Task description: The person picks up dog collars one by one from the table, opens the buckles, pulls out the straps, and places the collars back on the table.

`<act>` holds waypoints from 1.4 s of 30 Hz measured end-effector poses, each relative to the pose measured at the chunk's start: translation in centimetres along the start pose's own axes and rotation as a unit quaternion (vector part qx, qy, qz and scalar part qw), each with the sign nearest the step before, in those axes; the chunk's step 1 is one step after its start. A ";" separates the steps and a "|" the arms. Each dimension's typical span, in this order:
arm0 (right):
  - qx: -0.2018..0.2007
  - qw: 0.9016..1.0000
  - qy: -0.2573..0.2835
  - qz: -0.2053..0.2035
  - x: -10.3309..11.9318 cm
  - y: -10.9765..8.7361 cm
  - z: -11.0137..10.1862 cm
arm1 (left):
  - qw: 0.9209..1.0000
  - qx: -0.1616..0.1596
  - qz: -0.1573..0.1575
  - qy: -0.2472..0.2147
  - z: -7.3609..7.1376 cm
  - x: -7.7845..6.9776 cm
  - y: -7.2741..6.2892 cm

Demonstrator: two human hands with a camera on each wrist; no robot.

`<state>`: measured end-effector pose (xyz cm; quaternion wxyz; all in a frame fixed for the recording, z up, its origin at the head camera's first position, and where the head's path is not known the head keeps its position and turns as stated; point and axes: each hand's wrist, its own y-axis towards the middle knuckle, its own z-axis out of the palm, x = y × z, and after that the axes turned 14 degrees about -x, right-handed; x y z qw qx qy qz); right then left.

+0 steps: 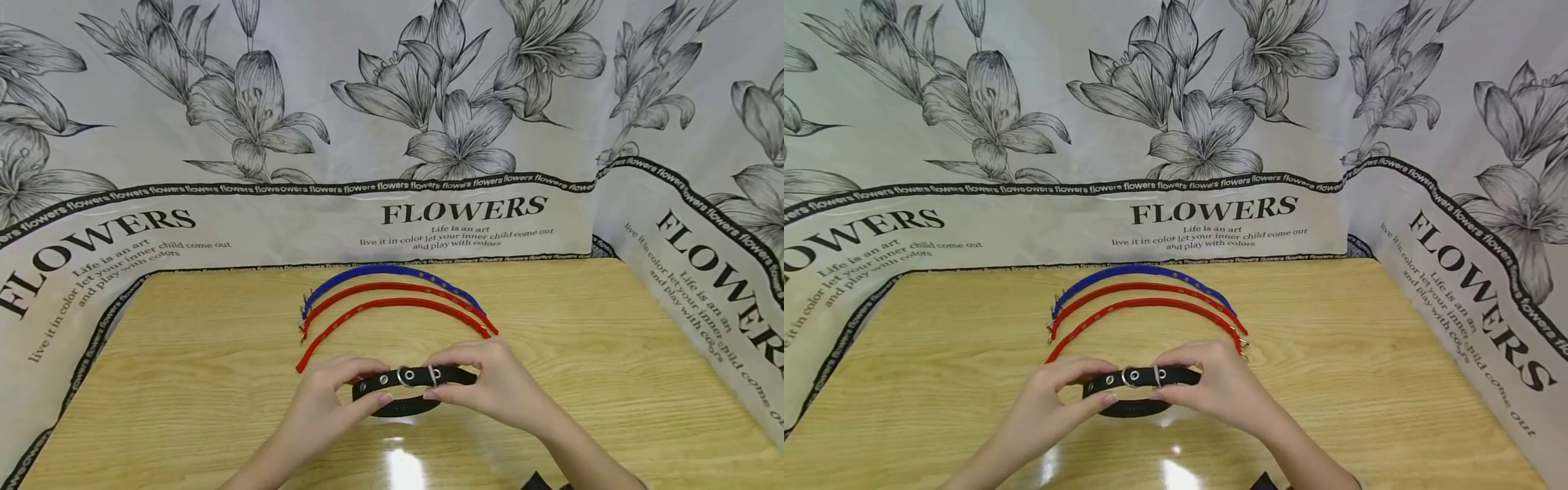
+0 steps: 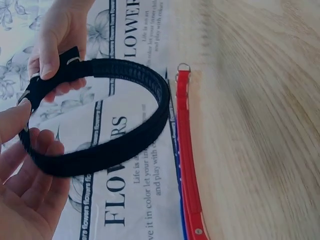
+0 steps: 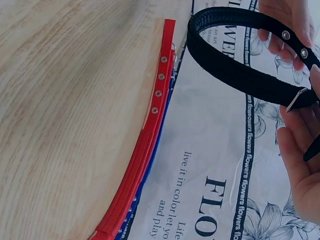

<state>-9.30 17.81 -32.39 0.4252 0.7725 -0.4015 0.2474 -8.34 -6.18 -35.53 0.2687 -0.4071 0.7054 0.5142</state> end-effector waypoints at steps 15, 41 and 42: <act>0.012 1.000 0.004 0.014 0.2 0.1 0.3 | 0.997 -0.030 0.073 0.024 0.3 -0.5 0.5; -0.005 1.000 0.018 0.016 0.2 0.4 0.4 | 0.999 -0.021 0.033 0.002 0.1 -0.4 0.4; -0.009 1.000 0.017 0.014 0.1 0.3 0.3 | 0.999 -0.024 0.034 0.002 0.1 -0.4 0.4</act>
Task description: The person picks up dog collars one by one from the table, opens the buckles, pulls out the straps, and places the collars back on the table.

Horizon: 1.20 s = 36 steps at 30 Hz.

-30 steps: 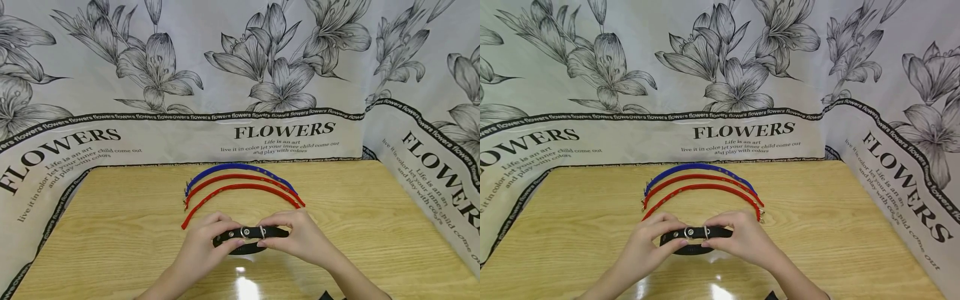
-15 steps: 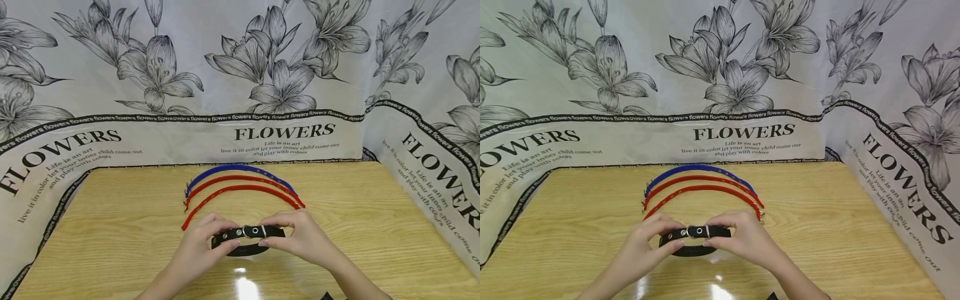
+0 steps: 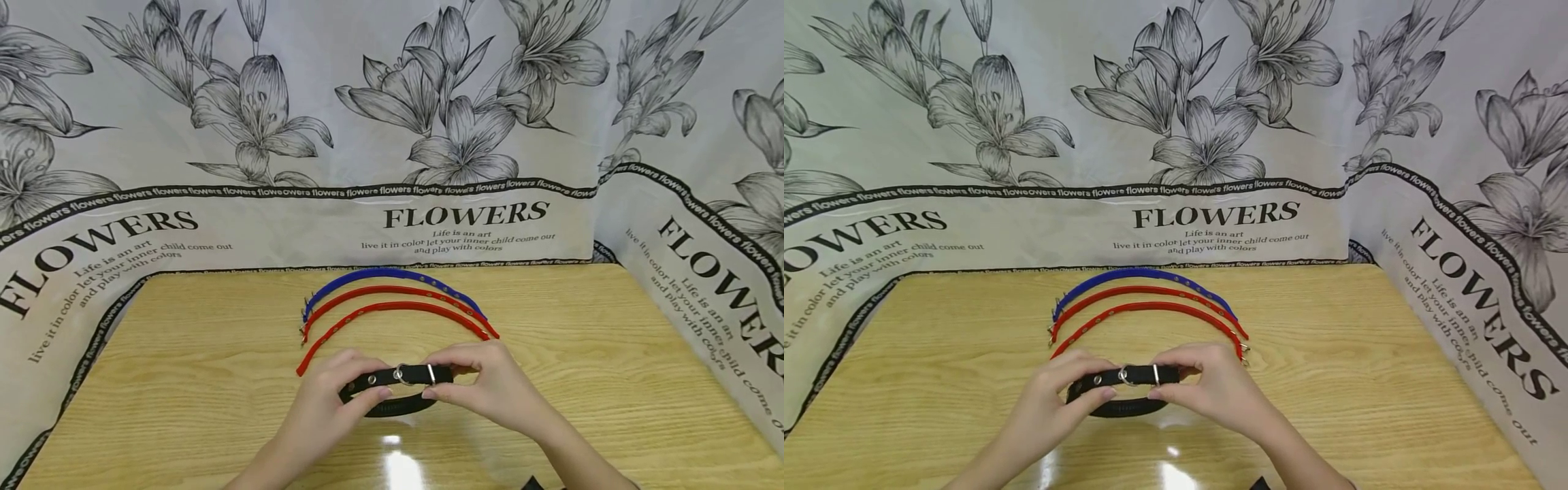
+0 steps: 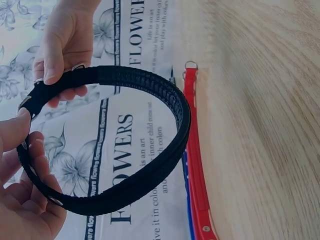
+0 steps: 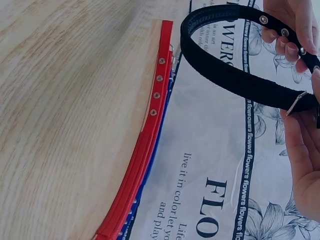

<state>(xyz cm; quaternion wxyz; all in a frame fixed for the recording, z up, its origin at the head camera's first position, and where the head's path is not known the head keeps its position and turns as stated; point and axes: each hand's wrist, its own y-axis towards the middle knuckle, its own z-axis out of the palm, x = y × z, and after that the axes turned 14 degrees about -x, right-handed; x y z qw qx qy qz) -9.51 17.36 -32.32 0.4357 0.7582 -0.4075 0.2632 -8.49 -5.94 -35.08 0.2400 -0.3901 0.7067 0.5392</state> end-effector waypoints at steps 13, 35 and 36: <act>-0.011 1.000 0.023 0.000 -0.2 0.1 0.1 | 1.000 -0.005 -0.001 0.000 0.0 0.3 -0.1; 0.007 0.999 0.033 0.007 -0.8 -0.3 0.4 | 0.998 -0.004 0.064 -0.007 0.8 0.4 0.2; 0.007 0.999 0.032 0.007 -0.8 -0.2 0.4 | 0.998 -0.003 0.058 -0.005 0.8 0.3 0.2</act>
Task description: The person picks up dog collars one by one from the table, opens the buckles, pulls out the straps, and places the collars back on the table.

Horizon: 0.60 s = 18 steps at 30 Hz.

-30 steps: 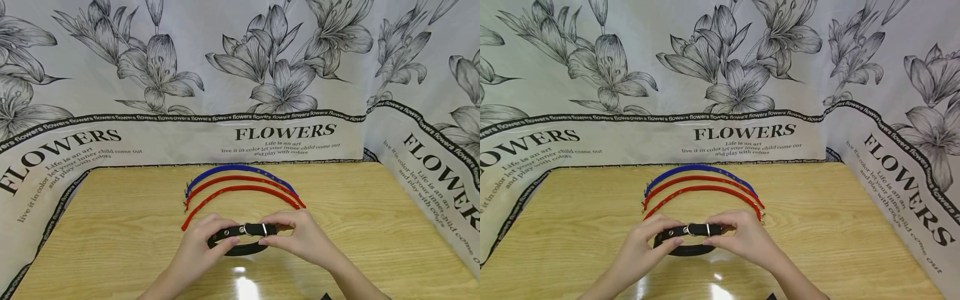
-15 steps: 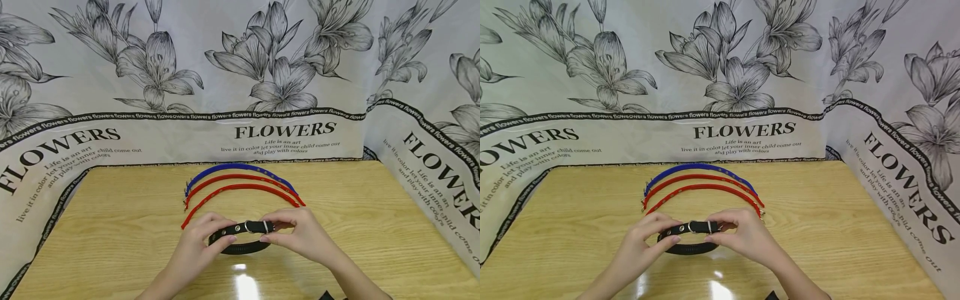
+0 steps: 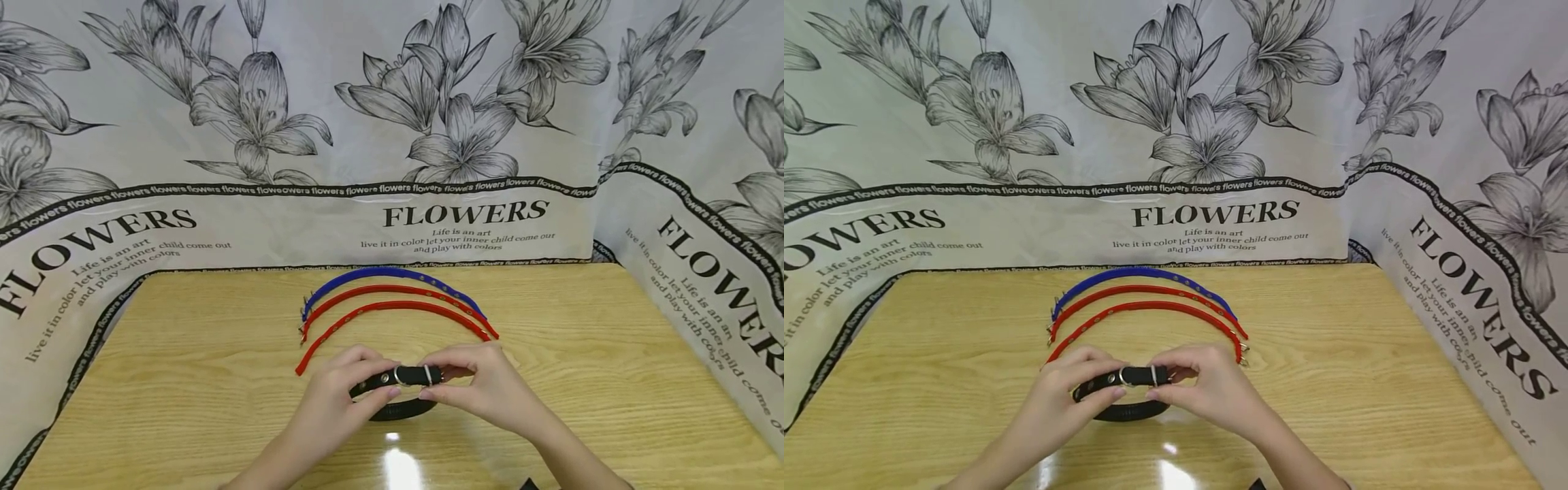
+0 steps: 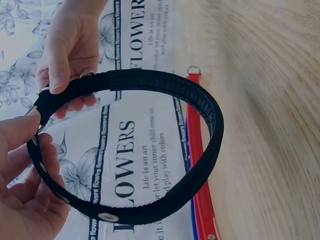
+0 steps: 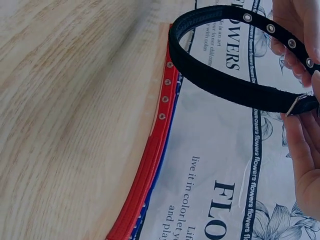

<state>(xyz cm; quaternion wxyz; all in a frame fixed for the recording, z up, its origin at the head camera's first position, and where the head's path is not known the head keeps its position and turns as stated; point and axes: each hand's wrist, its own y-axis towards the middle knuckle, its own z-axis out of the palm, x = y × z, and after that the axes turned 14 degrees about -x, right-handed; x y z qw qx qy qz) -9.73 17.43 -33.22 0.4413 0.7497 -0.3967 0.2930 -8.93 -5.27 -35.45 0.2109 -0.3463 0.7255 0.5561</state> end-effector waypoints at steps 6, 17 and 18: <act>-0.004 1.000 -0.005 0.011 -0.2 0.0 -0.3 | 0.999 0.006 -0.037 0.009 -0.4 0.0 0.3; -0.007 1.000 0.001 0.018 -0.1 0.1 -0.7 | 0.999 0.017 -0.016 0.041 -0.8 0.0 0.3; -0.006 1.000 0.000 0.019 -0.1 0.1 -0.7 | 0.998 0.019 -0.001 0.052 -0.7 0.0 0.4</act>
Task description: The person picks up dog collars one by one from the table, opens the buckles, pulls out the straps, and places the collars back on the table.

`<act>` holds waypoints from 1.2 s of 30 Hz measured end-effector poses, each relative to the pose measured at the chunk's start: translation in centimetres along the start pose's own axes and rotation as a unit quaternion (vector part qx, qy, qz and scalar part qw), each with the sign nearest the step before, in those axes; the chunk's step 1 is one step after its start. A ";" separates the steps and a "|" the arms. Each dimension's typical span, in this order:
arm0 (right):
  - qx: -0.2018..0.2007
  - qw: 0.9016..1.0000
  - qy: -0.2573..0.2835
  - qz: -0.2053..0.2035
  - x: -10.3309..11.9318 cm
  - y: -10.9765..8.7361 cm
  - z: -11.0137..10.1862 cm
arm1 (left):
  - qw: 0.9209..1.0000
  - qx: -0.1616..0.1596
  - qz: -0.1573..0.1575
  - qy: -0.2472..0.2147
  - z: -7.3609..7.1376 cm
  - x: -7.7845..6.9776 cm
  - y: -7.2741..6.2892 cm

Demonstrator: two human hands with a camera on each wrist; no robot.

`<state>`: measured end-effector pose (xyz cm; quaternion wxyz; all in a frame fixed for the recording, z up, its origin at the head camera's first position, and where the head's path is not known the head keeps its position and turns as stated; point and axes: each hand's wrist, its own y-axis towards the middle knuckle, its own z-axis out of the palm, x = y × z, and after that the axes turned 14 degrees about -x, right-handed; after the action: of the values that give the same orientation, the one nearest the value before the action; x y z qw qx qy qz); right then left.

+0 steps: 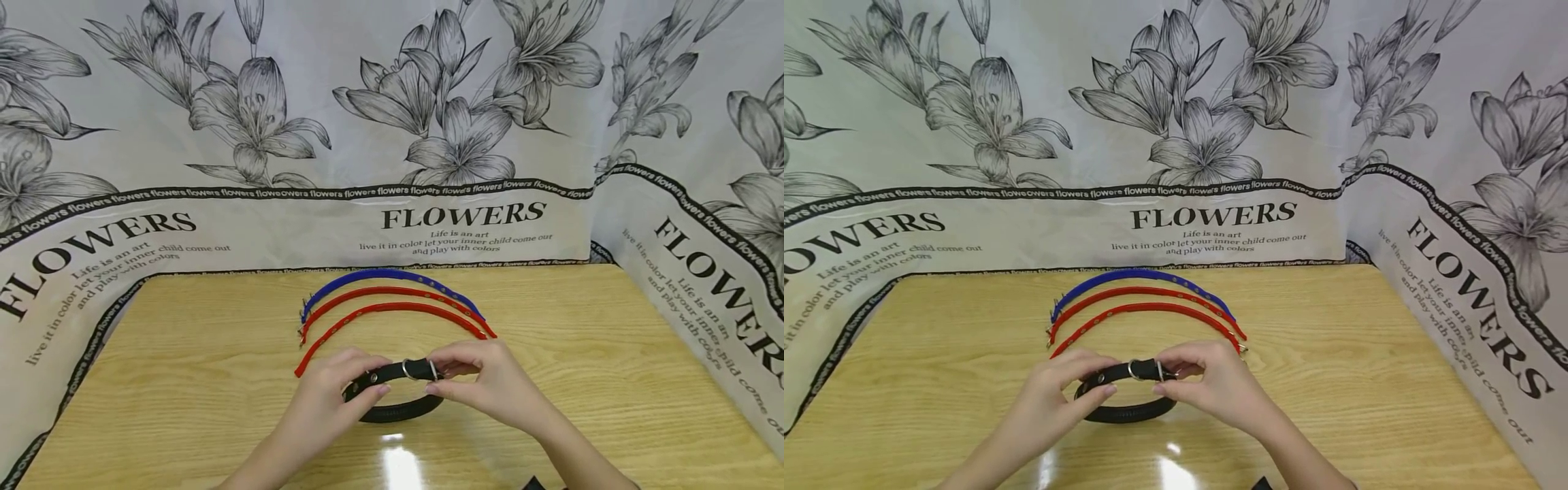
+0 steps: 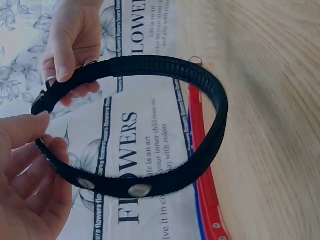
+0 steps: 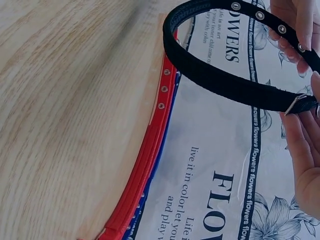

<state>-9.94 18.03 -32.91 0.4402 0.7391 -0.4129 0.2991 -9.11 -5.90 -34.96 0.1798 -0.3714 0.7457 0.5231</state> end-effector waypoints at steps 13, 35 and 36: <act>-0.011 0.998 -0.018 0.062 -0.7 0.1 -0.3 | 0.995 -0.004 -0.002 0.101 -0.4 0.3 0.1; -0.111 0.976 -0.039 0.184 -3.3 0.0 -3.1 | 0.984 -0.136 -0.092 0.067 -3.5 3.0 0.1; -0.118 0.974 -0.045 0.188 -3.5 -0.1 -3.2 | 0.983 -0.142 -0.099 0.067 -3.7 3.2 0.1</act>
<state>-11.80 22.16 -34.31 0.4416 0.6037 -0.5960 0.2921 -10.81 -10.43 -35.58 0.1261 -0.4996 0.6339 0.5768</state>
